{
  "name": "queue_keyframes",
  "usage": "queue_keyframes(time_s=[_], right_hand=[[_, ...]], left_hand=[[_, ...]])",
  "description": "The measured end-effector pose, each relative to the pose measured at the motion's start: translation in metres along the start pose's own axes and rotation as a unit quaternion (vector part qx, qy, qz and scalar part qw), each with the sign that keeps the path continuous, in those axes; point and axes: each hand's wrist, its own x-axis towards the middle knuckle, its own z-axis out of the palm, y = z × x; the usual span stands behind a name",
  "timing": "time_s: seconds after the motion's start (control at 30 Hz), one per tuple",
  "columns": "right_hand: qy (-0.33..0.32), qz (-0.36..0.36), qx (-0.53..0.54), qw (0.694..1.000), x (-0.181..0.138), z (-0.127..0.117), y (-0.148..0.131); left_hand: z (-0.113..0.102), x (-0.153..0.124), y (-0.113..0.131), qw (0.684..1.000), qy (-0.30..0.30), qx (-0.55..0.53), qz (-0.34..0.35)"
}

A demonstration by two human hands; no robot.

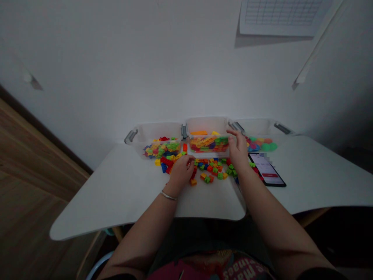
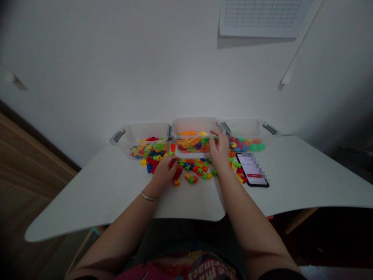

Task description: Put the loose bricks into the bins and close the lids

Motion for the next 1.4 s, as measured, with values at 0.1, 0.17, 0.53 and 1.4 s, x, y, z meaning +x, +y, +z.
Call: queue_keyframes(time_s=[0.1, 0.17, 0.53, 1.4], right_hand=[[-0.024, -0.01, 0.015, 1.0, -0.022, 0.002, -0.013], [-0.088, -0.032, 0.015, 0.995, -0.037, 0.006, -0.018], [-0.313, -0.101, -0.113, 0.938, -0.068, 0.017, -0.014], [-0.277, -0.009, -0.085, 0.957, -0.062, 0.026, -0.014]], left_hand=[[0.002, 0.003, 0.004, 1.0, 0.002, 0.005, 0.001], [0.002, 0.004, 0.007, 1.0, 0.002, 0.01, 0.003], [0.005, 0.006, 0.008, 0.998, -0.034, 0.053, 0.016], [-0.002, 0.006, 0.009, 0.995, -0.051, 0.082, 0.039]])
